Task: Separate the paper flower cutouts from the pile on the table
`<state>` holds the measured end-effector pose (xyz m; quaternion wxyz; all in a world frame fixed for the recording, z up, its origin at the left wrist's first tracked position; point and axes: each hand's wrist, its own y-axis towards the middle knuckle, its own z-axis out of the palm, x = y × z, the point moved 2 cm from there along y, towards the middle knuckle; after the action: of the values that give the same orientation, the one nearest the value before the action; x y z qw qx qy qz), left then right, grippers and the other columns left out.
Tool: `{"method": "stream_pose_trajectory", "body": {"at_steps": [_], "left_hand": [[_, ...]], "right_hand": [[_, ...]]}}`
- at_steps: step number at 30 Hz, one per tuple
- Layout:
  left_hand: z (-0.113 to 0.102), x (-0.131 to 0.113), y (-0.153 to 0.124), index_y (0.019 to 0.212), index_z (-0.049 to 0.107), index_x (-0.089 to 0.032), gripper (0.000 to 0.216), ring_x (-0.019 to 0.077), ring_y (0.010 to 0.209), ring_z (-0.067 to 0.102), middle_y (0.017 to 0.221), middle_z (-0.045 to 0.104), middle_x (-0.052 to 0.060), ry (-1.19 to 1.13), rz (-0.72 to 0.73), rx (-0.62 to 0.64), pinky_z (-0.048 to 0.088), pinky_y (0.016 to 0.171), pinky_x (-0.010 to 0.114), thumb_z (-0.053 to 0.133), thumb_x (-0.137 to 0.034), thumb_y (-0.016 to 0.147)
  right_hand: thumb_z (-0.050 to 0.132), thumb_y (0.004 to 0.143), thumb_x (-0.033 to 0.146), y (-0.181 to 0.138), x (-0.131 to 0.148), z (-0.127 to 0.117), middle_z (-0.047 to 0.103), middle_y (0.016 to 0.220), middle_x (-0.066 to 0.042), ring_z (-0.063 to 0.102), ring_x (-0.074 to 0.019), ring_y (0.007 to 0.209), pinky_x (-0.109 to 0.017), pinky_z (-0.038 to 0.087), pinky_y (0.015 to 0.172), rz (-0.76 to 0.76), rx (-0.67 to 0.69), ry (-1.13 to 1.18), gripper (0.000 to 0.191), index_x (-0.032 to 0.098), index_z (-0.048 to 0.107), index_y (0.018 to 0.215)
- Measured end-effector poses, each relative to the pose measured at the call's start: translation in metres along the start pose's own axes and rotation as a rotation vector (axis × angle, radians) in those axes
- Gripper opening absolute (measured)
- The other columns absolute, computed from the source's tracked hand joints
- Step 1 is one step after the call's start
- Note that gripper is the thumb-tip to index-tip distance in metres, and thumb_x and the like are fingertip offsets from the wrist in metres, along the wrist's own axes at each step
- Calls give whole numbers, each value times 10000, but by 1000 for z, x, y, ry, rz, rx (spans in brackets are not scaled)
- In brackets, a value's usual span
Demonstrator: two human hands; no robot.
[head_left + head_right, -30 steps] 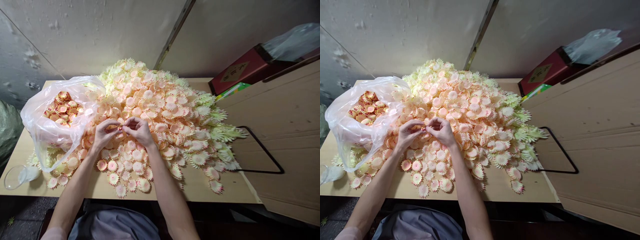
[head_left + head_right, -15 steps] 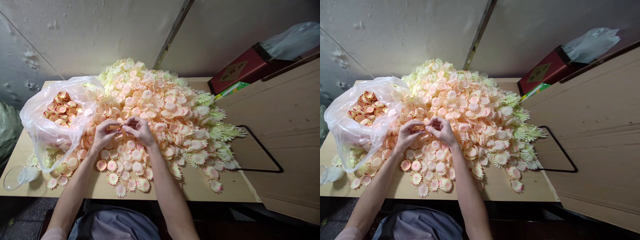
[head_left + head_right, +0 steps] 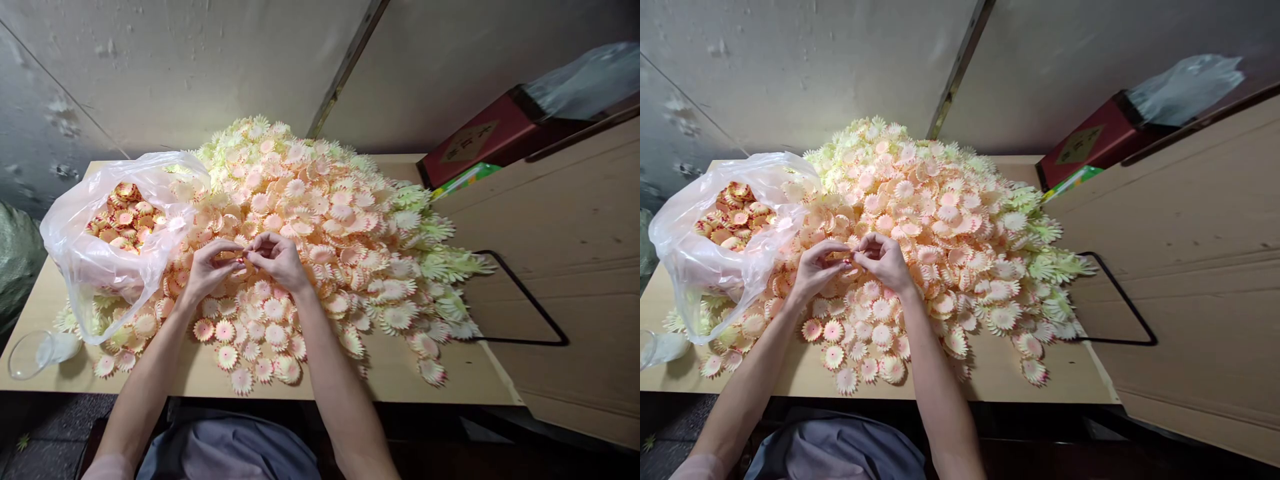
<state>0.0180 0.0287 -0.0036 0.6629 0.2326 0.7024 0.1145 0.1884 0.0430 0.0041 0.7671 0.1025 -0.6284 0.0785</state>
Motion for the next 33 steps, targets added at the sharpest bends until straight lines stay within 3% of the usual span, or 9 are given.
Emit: {"method": "stream_pose_trajectory", "body": {"at_steps": [11, 19, 25, 33], "left_hand": [[1, -1, 1, 976, 742, -186, 297, 187, 914, 680, 974, 718, 82, -11, -36, -3, 566, 752, 263, 818, -319, 722], [1, -5, 2, 915, 742, -180, 250, 181, 898, 671, 943, 712, 81, -32, -34, -11, 560, 743, 264, 826, -300, 712], [1, -8, 2, 761, 701, -160, 253, 174, 866, 653, 919, 690, 72, -46, -66, -52, 539, 713, 261, 855, -336, 665], [0, -5, 1, 765, 678, -153, 232, 170, 936, 653, 947, 690, 76, -78, -89, -162, 535, 817, 265, 839, -302, 692]], "right_hand": [[846, 595, 320, 0, 0, 0, 708, 798, -11, 623, -111, 652, -234, 508, 597, 15, 5, 20, 343, 193, 556, 726], [855, 600, 394, 0, 2, 1, 686, 759, -9, 572, -105, 594, -243, 482, 550, 33, 8, 14, 383, 198, 545, 711], [844, 631, 397, 1, -3, -2, 670, 794, -1, 568, -94, 620, -240, 473, 599, -4, -24, -25, 367, 197, 558, 746], [815, 639, 457, 5, -3, -3, 630, 767, 4, 518, -87, 604, -234, 443, 575, -41, -104, -75, 393, 199, 532, 727]]}}
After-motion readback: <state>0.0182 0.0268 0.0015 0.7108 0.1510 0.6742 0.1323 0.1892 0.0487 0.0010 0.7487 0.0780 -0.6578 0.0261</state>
